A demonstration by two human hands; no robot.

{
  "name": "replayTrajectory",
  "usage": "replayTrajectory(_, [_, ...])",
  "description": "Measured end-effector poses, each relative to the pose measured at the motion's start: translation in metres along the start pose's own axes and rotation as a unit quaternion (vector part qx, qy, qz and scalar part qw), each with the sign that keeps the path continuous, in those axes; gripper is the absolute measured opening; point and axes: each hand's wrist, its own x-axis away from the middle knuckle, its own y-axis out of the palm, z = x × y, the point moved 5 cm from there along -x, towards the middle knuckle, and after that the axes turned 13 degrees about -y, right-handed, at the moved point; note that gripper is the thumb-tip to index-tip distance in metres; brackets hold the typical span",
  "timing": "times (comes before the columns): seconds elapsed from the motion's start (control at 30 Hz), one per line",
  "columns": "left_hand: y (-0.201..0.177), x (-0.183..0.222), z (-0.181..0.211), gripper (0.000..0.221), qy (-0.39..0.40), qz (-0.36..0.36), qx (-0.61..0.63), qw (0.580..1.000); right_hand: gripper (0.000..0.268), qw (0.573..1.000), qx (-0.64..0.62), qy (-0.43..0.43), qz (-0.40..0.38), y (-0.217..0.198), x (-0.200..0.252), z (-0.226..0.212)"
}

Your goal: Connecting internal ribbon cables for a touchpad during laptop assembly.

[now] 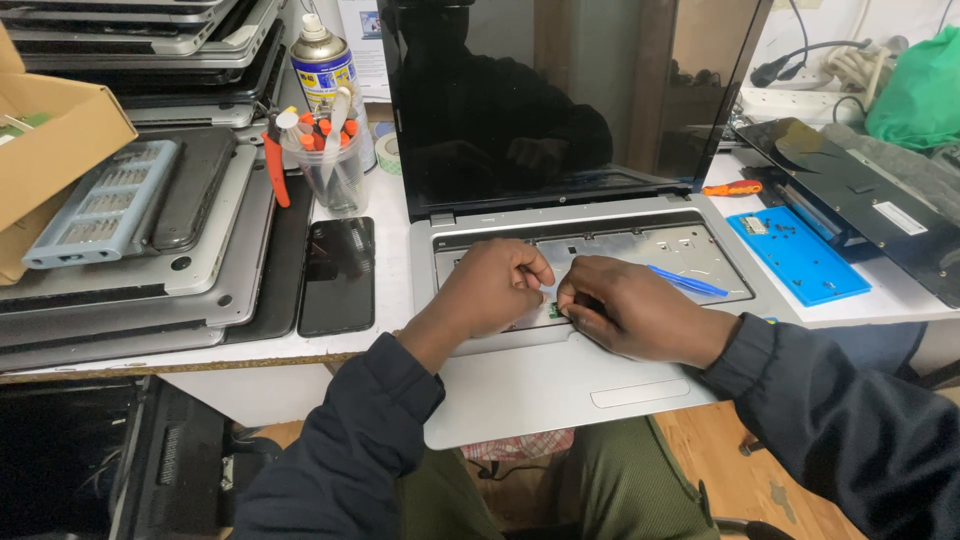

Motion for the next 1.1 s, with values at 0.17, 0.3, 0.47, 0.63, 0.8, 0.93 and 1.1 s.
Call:
replayTrajectory(0.17, [-0.001, 0.0, 0.001, 0.021, 0.005, -0.005, 0.013, 1.0, 0.009, 1.0, -0.013, 0.017, 0.009, -0.002, 0.001, 0.0])
replayTrajectory(0.3, [0.0, -0.001, -0.002, 0.02, 0.007, -0.002, 0.016, 1.0, 0.01, 1.0, -0.011, 0.024, 0.013, 0.0, 0.002, 0.002])
replayTrajectory(0.47, [0.001, -0.004, -0.004, 0.021, -0.002, -0.012, 0.013, 1.0, 0.007, 0.999, -0.022, 0.023, 0.015, -0.002, 0.0, 0.001])
replayTrajectory(0.63, [0.0, -0.001, -0.001, 0.021, -0.001, -0.009, 0.014, 1.0, 0.006, 0.997, -0.054, 0.032, 0.035, -0.002, 0.002, 0.003])
replayTrajectory(0.8, [-0.002, 0.001, 0.003, 0.023, -0.005, -0.011, 0.009, 1.0, 0.009, 0.983, -0.13, 0.112, 0.063, -0.003, 0.0, 0.019])
replayTrajectory(0.93, [-0.002, 0.002, 0.007, 0.023, -0.014, -0.005, -0.003, 1.0, 0.009, 0.974, -0.163, 0.136, 0.074, -0.004, -0.002, 0.021])
replayTrajectory(1.1, [-0.003, 0.004, 0.011, 0.024, -0.02, -0.005, -0.025, 0.999, 0.01, 0.966, -0.192, 0.149, 0.083, -0.006, 0.0, 0.025])
